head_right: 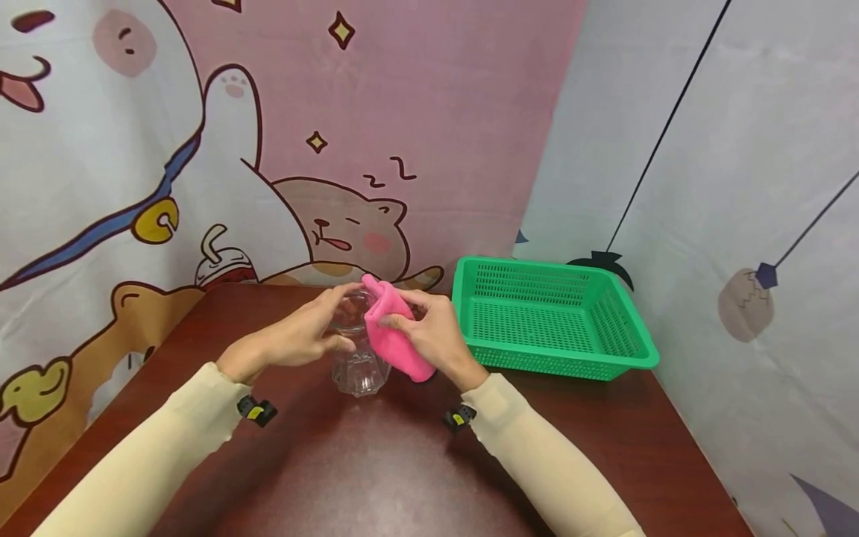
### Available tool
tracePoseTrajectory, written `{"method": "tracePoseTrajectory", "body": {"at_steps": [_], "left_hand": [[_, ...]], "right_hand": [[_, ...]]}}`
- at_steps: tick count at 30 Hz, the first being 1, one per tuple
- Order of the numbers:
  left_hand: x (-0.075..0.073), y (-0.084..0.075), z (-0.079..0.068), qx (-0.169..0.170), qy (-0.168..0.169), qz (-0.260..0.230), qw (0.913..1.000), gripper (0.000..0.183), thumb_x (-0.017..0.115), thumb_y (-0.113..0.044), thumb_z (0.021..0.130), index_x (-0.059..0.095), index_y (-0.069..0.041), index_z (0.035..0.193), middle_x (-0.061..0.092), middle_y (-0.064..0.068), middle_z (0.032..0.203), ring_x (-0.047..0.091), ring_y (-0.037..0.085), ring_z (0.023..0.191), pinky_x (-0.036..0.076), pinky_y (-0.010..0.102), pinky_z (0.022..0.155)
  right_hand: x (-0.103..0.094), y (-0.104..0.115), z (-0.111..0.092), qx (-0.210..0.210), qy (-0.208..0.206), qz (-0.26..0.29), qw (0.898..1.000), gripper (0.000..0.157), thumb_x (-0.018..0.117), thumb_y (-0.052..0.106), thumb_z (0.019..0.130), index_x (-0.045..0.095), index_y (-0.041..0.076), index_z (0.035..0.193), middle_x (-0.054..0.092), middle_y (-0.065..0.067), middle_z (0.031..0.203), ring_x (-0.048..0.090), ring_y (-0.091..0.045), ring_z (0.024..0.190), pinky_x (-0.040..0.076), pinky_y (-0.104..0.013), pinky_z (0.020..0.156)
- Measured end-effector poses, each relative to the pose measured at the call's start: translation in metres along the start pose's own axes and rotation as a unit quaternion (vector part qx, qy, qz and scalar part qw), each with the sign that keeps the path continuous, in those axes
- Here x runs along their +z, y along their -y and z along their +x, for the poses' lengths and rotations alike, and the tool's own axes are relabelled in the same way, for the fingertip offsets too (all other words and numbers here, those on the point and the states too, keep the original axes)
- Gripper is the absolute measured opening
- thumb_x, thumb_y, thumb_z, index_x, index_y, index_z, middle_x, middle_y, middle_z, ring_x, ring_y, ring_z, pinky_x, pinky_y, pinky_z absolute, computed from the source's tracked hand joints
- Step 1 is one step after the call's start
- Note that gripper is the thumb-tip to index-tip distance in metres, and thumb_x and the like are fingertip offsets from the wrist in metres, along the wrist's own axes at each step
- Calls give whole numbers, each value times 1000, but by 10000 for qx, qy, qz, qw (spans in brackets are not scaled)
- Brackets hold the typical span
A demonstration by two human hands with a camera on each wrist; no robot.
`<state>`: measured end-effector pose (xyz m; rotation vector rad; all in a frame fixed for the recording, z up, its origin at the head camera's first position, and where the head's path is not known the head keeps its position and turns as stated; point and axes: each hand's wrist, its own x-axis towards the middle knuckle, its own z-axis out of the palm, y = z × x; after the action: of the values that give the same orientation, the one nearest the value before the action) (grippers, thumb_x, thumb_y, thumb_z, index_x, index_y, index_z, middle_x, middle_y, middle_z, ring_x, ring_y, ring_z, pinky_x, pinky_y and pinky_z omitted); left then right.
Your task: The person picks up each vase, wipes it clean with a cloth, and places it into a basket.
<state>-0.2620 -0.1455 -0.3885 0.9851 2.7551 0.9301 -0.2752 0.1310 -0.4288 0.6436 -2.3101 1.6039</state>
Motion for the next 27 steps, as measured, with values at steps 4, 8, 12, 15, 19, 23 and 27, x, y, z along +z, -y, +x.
{"method": "tracePoseTrajectory", "body": {"at_steps": [4, 8, 12, 15, 19, 23, 27], "left_hand": [[1, 1, -1, 48, -25, -13, 10000, 95, 86, -18, 107, 27, -8, 180, 61, 25, 153, 63, 39, 144, 65, 53, 112], [2, 2, 0, 95, -64, 15, 9999, 95, 87, -18, 106, 27, -7, 180, 62, 25, 153, 63, 39, 144, 64, 54, 112], [2, 1, 0, 107, -79, 74, 9999, 96, 87, -18, 106, 27, -7, 180, 62, 24, 152, 63, 38, 143, 63, 55, 113], [1, 1, -2, 56, -68, 81, 9999, 97, 87, -18, 106, 26, -9, 180, 62, 24, 152, 63, 38, 144, 62, 56, 115], [2, 0, 0, 71, -52, 80, 9999, 96, 87, -18, 106, 27, -8, 180, 62, 25, 152, 63, 38, 143, 62, 56, 115], [2, 1, 1, 147, -75, 93, 9998, 94, 86, -19, 107, 28, -7, 179, 63, 26, 151, 64, 39, 142, 62, 57, 114], [2, 1, 1, 120, -86, 56, 9999, 93, 86, -18, 107, 28, -7, 179, 63, 27, 150, 65, 40, 140, 63, 58, 113]], "right_hand": [[0, 1, 0, -26, 74, 12, 10000, 44, 98, 17, 96, 87, 14, 138, 89, -10, 128, 82, -24, 102, 66, -21, 84], [1, 1, -1, 16, 139, 105, 9998, 44, 98, 17, 96, 87, 14, 138, 88, -10, 128, 83, -21, 103, 67, -21, 86], [1, 0, -1, 17, 144, 124, 9998, 44, 98, 17, 96, 87, 14, 139, 88, -10, 127, 83, -21, 104, 67, -21, 87], [2, 0, -1, -9, 129, 108, 9999, 45, 99, 16, 96, 87, 14, 139, 88, -11, 127, 83, -21, 104, 67, -21, 87], [2, 1, -2, -47, 91, 19, 9999, 44, 98, 16, 96, 87, 14, 139, 88, -10, 126, 82, -21, 102, 67, -22, 86], [2, 2, -3, -113, -1, -131, 9999, 42, 98, 14, 96, 88, 13, 137, 89, -10, 125, 81, -19, 100, 65, -21, 83], [2, 2, -4, -183, -85, -195, 9996, 40, 98, 13, 96, 88, 13, 135, 90, -10, 123, 80, -18, 96, 64, -21, 80]]}}
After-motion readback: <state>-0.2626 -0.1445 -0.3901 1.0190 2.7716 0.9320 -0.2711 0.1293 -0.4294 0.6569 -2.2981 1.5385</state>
